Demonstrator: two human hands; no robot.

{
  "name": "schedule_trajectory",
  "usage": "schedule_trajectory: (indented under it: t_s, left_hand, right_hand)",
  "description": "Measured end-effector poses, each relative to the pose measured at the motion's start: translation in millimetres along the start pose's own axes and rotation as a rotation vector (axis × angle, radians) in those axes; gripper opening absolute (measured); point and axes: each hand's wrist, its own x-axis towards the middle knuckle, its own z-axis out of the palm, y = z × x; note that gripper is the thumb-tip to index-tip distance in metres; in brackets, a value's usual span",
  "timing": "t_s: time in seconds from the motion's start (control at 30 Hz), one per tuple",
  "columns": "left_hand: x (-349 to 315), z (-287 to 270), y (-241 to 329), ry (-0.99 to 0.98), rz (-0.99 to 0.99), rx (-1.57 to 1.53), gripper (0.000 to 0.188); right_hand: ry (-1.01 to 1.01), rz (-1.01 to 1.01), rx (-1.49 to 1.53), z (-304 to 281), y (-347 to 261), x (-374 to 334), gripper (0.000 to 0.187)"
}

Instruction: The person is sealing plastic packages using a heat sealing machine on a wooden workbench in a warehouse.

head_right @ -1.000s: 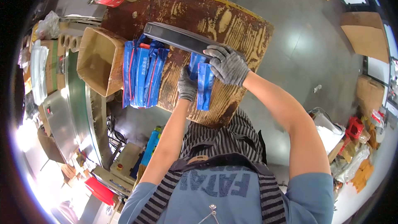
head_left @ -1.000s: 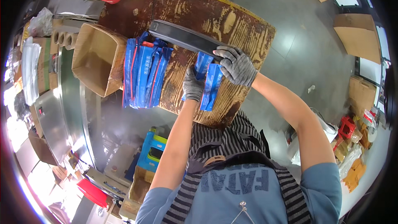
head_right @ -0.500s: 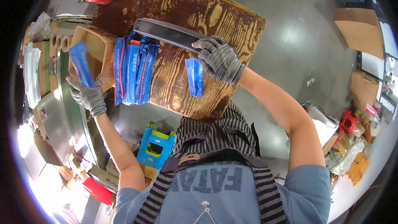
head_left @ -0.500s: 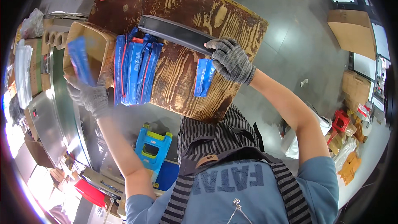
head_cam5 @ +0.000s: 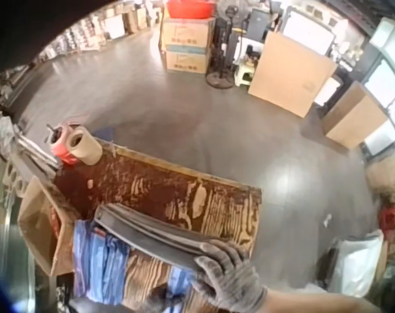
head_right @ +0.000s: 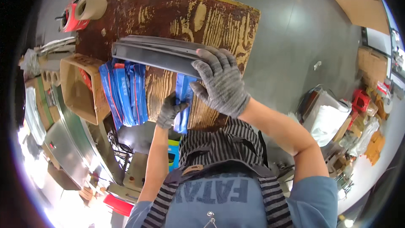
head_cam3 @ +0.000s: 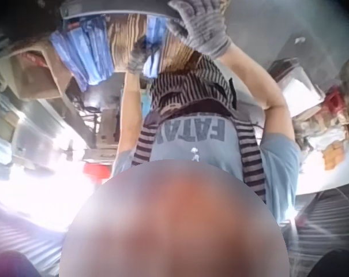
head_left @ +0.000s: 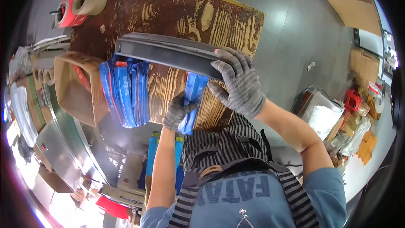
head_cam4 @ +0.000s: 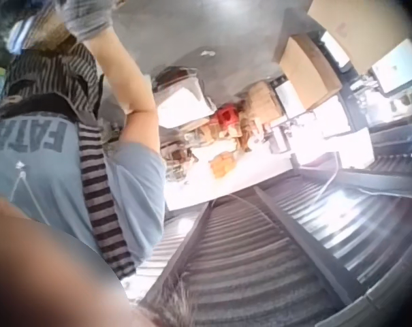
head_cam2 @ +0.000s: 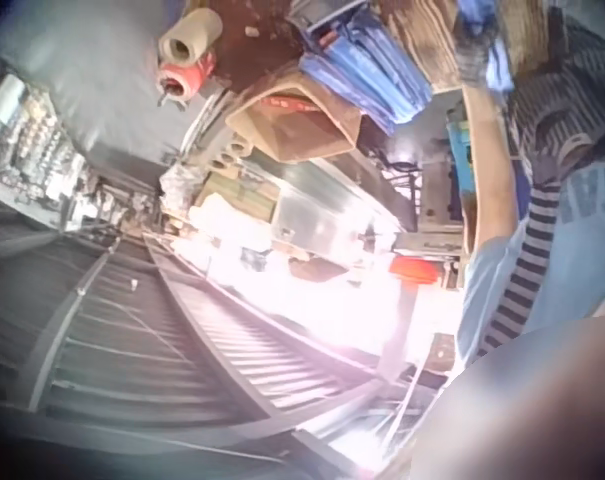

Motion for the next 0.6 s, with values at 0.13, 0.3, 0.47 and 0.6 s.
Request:
schedule_trajectory:
  t_s: [0.13,0.3,0.47,0.6]
  left_hand:
    - [14.9,-24.2,4.4,0.060,-0.036,0.166,0.051]
    - [32.7,-21.3,18.9,0.191,0.123,0.139,0.053]
    - [25.9,-54.0,-18.5,0.368,0.102,0.579,0.057]
    - [10.4,-68.2,-32.2,0.295,-0.016,0.467,0.053]
  right_hand:
    - [-0.057,0.137,-0.054,9.8,-12.2,-14.2,0.048]
    - [-0.155,-0.062,0.176,18.2,-29.5,-13.0,0.038]
    - [-0.160,0.031,0.232,23.5,-22.9,-1.2,0.038]
    - [-0.177,0.030,0.157,29.0,-20.8,-1.1,0.032]
